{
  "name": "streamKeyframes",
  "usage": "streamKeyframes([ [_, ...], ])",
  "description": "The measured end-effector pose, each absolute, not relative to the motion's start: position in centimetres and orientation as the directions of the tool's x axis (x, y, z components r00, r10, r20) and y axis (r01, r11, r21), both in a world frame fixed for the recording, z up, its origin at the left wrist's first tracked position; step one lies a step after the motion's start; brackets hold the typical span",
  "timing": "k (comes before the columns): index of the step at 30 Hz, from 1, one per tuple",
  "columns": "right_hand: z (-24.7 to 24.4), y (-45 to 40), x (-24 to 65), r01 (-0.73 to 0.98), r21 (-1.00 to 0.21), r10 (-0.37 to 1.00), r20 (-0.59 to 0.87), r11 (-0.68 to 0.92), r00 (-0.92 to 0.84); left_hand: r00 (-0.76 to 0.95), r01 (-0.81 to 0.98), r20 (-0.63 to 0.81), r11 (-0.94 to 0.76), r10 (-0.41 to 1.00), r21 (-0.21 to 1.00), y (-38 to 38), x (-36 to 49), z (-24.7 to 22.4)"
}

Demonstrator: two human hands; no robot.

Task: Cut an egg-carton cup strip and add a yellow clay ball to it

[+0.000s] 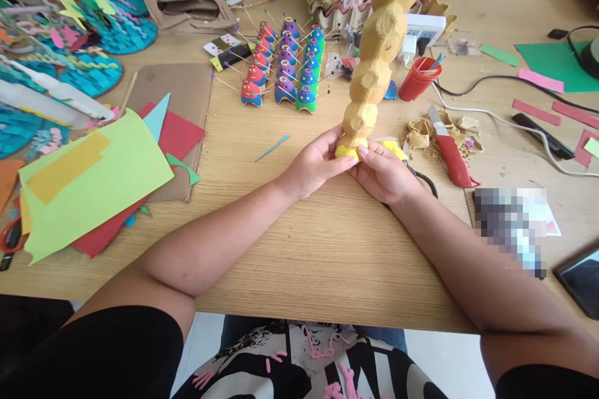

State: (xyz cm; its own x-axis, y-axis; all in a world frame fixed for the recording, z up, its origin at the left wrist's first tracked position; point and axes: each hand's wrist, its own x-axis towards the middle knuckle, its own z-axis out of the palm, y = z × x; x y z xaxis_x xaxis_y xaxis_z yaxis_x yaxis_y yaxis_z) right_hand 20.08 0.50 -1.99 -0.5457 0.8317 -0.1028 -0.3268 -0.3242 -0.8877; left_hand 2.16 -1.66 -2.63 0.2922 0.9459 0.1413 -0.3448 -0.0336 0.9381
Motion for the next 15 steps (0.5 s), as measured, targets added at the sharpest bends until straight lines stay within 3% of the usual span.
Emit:
streamKeyframes([
  [15,-1.91,0.63,20.06,-0.339,-0.881,0.825,-0.095,-0.331,-0.558,0.301,-0.419,0.072,0.064,0.951,0.906,-1.69,2.15,-2.35],
])
